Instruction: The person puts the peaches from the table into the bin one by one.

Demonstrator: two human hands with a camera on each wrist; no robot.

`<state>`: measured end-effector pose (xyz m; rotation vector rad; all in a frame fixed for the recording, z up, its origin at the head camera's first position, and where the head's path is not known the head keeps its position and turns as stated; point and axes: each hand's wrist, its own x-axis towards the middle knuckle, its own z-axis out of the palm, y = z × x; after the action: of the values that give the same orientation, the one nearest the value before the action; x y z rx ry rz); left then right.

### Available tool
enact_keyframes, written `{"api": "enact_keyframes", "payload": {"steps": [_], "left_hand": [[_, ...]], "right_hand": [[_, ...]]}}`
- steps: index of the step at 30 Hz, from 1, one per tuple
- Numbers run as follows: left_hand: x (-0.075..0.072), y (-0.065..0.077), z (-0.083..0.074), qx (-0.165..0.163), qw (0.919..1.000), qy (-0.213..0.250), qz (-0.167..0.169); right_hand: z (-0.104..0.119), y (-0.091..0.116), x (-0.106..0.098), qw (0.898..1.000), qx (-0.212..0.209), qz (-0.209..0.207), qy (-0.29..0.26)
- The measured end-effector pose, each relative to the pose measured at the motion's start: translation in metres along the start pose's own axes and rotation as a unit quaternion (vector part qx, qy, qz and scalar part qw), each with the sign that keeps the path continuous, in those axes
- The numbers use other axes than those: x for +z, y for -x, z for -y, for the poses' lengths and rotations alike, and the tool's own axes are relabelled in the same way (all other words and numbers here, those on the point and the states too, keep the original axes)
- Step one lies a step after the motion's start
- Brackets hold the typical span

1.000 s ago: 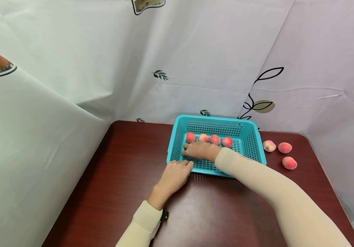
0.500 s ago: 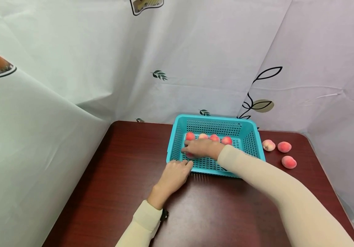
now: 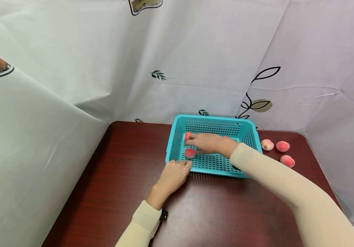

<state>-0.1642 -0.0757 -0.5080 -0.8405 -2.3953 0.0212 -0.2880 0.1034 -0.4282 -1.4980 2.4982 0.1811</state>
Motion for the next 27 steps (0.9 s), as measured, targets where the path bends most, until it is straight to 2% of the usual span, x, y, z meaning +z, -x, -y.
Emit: {"api": "enact_keyframes", "payload": {"steps": [4,7,15,21,27], "left_hand": [[0.0,0.001,0.0,-0.002,1.0,0.001,0.003],[0.0,0.001,0.001,-0.003,1.0,0.0,-0.002],[0.001,0.001,0.001,-0.001,1.0,-0.003,-0.005],[0.0,0.001,0.001,-0.004,0.9999,-0.009,0.003],[0.0,-0.001,0.001,-0.002,0.9996,0.004,-0.027]], "right_hand": [[-0.001,0.01,-0.004,1.0,0.006,-0.025,0.006],[-0.002,0.02,-0.008,0.998,0.006,-0.06,0.016],[-0.003,0.049,-0.019,0.991,0.009,-0.132,-0.004],[-0.009,0.068,-0.018,0.98,0.027,-0.195,-0.007],[-0.016,0.09,-0.01,0.969,0.046,-0.241,0.029]]}}
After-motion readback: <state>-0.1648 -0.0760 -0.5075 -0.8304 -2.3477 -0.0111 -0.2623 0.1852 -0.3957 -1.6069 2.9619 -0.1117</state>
